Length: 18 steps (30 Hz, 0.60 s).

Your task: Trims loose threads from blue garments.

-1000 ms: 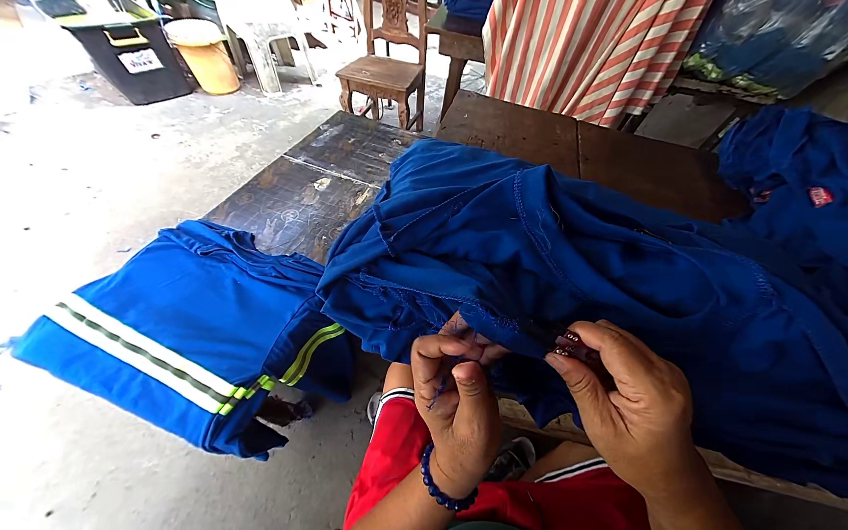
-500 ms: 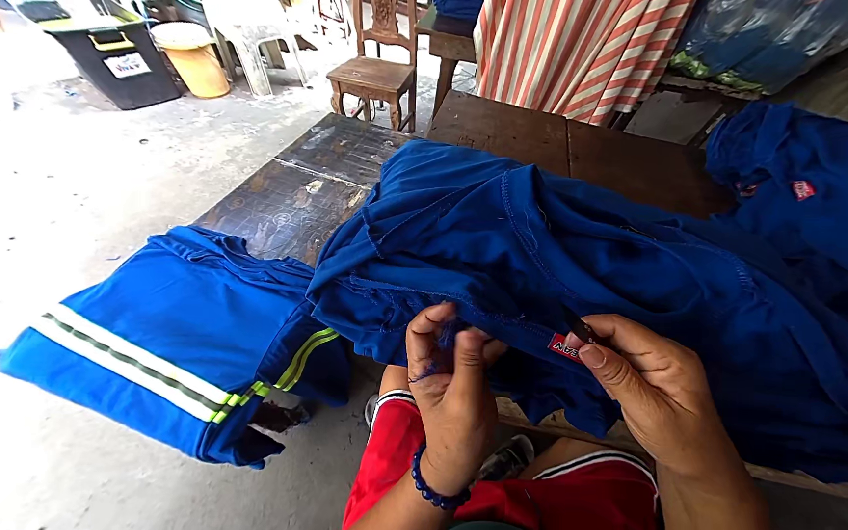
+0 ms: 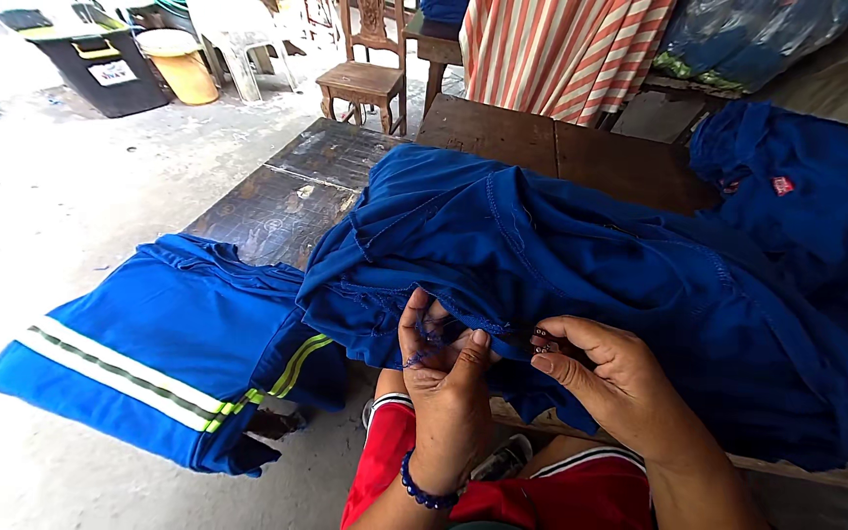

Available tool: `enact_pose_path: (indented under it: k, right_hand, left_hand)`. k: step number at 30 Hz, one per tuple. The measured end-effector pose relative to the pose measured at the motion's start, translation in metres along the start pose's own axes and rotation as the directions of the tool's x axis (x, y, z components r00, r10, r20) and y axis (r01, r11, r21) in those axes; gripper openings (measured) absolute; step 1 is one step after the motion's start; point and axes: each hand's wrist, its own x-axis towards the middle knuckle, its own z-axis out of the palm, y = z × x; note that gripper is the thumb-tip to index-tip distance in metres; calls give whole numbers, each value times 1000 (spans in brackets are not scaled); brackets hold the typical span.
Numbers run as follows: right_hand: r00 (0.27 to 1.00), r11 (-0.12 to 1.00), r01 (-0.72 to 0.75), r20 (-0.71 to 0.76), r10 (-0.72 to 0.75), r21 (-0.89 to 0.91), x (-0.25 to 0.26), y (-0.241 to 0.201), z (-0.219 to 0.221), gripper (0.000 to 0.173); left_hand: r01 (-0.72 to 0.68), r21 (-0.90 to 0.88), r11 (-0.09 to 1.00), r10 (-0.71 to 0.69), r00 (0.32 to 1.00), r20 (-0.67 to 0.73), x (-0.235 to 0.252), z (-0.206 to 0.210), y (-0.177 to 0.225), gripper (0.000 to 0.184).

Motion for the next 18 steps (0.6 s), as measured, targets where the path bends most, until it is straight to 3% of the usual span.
enact_pose_path:
  k: [14,18]
  right_hand:
    - [999,999,42,21,-43,30,4,2,2,27]
    - [998,995,65,7,-65,72,4,2,1,26]
  left_hand:
    - [-92,30,995,90,994,56,-3,-4,-1,66]
    - [-120,-14,993,121,988,93,-5,-7,-3,54]
